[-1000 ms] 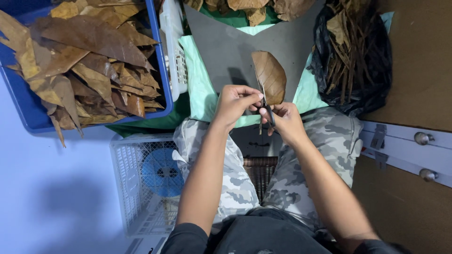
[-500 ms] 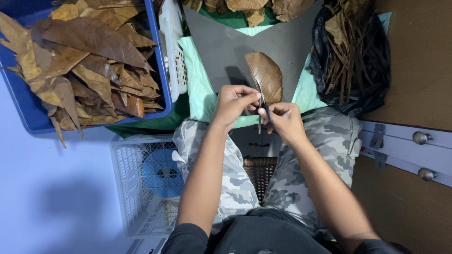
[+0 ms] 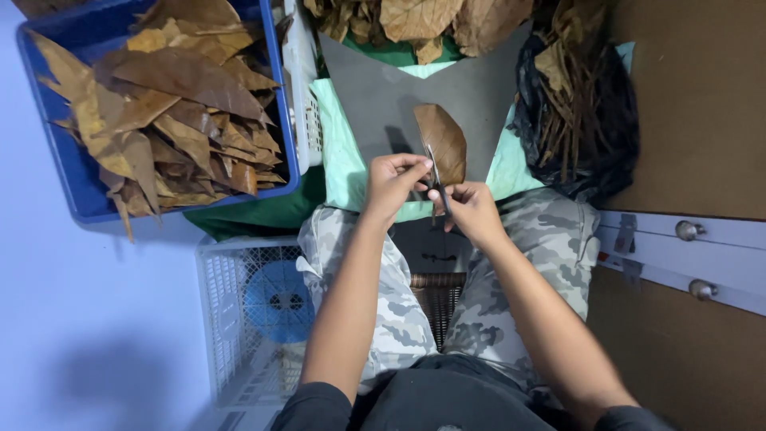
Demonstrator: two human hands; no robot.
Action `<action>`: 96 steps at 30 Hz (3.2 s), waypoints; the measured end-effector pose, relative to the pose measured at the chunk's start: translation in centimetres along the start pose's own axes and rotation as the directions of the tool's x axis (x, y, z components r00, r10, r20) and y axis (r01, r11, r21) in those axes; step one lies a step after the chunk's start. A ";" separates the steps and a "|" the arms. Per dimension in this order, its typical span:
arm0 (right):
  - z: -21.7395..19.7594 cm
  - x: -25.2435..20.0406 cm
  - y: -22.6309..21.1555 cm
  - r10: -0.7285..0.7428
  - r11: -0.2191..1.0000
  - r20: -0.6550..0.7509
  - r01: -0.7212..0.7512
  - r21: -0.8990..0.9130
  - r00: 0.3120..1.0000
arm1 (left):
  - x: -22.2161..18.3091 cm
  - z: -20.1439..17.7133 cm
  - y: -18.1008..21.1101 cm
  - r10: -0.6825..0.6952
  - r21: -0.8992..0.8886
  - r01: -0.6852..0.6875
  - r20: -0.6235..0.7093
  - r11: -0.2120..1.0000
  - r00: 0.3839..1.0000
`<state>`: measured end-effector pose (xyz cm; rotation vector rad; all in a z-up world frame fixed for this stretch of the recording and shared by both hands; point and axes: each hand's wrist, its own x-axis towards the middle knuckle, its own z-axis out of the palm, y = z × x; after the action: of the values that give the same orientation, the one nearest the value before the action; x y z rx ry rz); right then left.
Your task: Trimming the stems and edges of dried leaves using scissors on a flat surface
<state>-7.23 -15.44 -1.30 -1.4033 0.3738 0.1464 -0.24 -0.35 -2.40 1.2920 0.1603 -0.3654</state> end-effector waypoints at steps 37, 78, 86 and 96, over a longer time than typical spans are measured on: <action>-1.1 -2.3 -0.7 -0.114 0.977 0.101 0.130 -0.171 0.988 | -1.8 -1.0 -1.5 0.039 0.050 -0.042 0.050 0.998 0.998; 0.3 1.5 -4.9 -0.054 0.993 0.074 0.061 -0.097 0.996 | 1.3 -0.3 3.1 0.072 -0.013 -0.071 0.114 0.997 0.991; -0.2 2.2 -3.5 -0.080 0.988 0.062 0.087 -0.124 0.995 | 1.2 -0.2 3.5 0.049 -0.005 -0.049 0.109 0.999 0.993; 0.0 2.1 -4.4 -0.081 0.978 0.069 0.092 -0.187 0.994 | 1.0 0.1 4.3 0.051 0.011 -0.052 0.072 0.999 0.996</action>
<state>-3.86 -16.46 2.04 -1.5972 0.2521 0.1567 2.23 0.38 1.21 1.2916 0.0633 -0.3686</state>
